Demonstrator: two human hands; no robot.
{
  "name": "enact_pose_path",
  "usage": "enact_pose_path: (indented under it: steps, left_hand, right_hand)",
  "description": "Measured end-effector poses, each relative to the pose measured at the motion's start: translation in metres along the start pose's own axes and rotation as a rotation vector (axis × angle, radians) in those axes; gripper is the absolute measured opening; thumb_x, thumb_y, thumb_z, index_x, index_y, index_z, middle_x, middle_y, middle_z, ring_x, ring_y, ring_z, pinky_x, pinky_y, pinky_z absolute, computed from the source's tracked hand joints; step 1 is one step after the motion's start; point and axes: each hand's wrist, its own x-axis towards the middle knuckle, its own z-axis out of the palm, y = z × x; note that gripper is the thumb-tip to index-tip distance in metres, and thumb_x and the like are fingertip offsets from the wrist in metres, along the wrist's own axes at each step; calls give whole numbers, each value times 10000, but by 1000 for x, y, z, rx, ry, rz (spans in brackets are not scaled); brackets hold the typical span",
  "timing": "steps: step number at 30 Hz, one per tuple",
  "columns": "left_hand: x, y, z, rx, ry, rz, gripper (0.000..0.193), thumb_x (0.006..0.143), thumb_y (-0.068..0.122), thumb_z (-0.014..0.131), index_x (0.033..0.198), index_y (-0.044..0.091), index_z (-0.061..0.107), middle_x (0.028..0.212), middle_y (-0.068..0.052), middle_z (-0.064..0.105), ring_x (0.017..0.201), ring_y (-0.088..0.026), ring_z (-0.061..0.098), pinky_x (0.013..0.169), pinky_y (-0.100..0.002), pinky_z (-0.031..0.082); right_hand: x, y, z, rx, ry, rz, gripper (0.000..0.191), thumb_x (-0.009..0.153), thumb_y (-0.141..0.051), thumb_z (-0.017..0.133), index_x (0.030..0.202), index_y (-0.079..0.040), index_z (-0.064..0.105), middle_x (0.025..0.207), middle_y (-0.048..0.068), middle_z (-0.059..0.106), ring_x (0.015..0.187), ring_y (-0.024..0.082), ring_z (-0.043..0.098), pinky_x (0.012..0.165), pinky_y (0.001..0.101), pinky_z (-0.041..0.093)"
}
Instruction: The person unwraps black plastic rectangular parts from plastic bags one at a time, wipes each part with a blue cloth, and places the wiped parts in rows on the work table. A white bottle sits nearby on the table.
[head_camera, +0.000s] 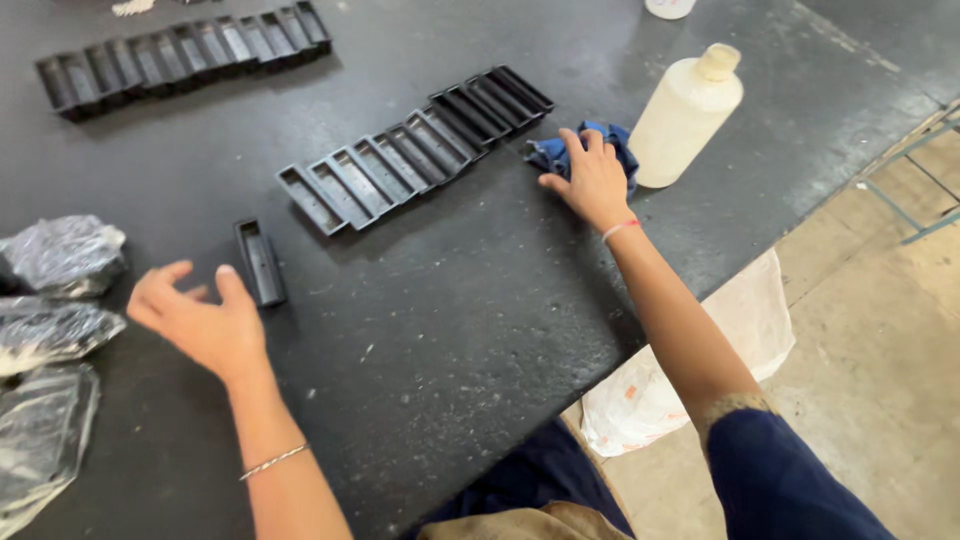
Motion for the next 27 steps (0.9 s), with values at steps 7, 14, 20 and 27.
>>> enact_pose_path:
  steps: [7, 14, 20, 27]
  left_hand:
    - [-12, 88, 22, -340, -19, -21, 257, 952, -11, 691, 1186, 34, 593, 1237, -127, 538, 997, -206, 643, 830, -315, 567]
    - [-68, 163, 87, -988, -650, -617, 555, 870, 240, 758, 1321, 40, 504, 1183, -52, 641, 916, -161, 699, 757, -320, 613]
    - [-73, 148, 92, -1151, -733, -950, 571, 871, 418, 733, 1291, 64, 577, 1105, -17, 709, 937, -101, 704, 688, -299, 603]
    - [-60, 137, 82, -977, -577, -809, 403, 898, 361, 770, 1159, 65, 689, 895, 31, 645, 655, -41, 527, 464, -215, 339]
  right_hand:
    - [27, 40, 24, 242, 279, 147, 172, 955, -81, 708, 1121, -37, 699, 967, 160, 706, 892, 341, 674, 814, 434, 527]
    - [8, -19, -19, 1615, -124, 460, 161, 1073, -126, 627, 1219, -62, 645, 1082, 17, 709, 956, 132, 680, 886, 305, 569]
    - [-22, -107, 1, 1661, -456, 620, 251, 1028, -168, 589, 1254, -60, 607, 1171, 56, 687, 1057, 160, 665, 946, 339, 554]
    - [-28, -124, 0, 996, -38, 121, 441, 1041, -158, 569, 1452, -42, 460, 1469, 133, 517, 1282, 185, 551, 1023, 331, 505]
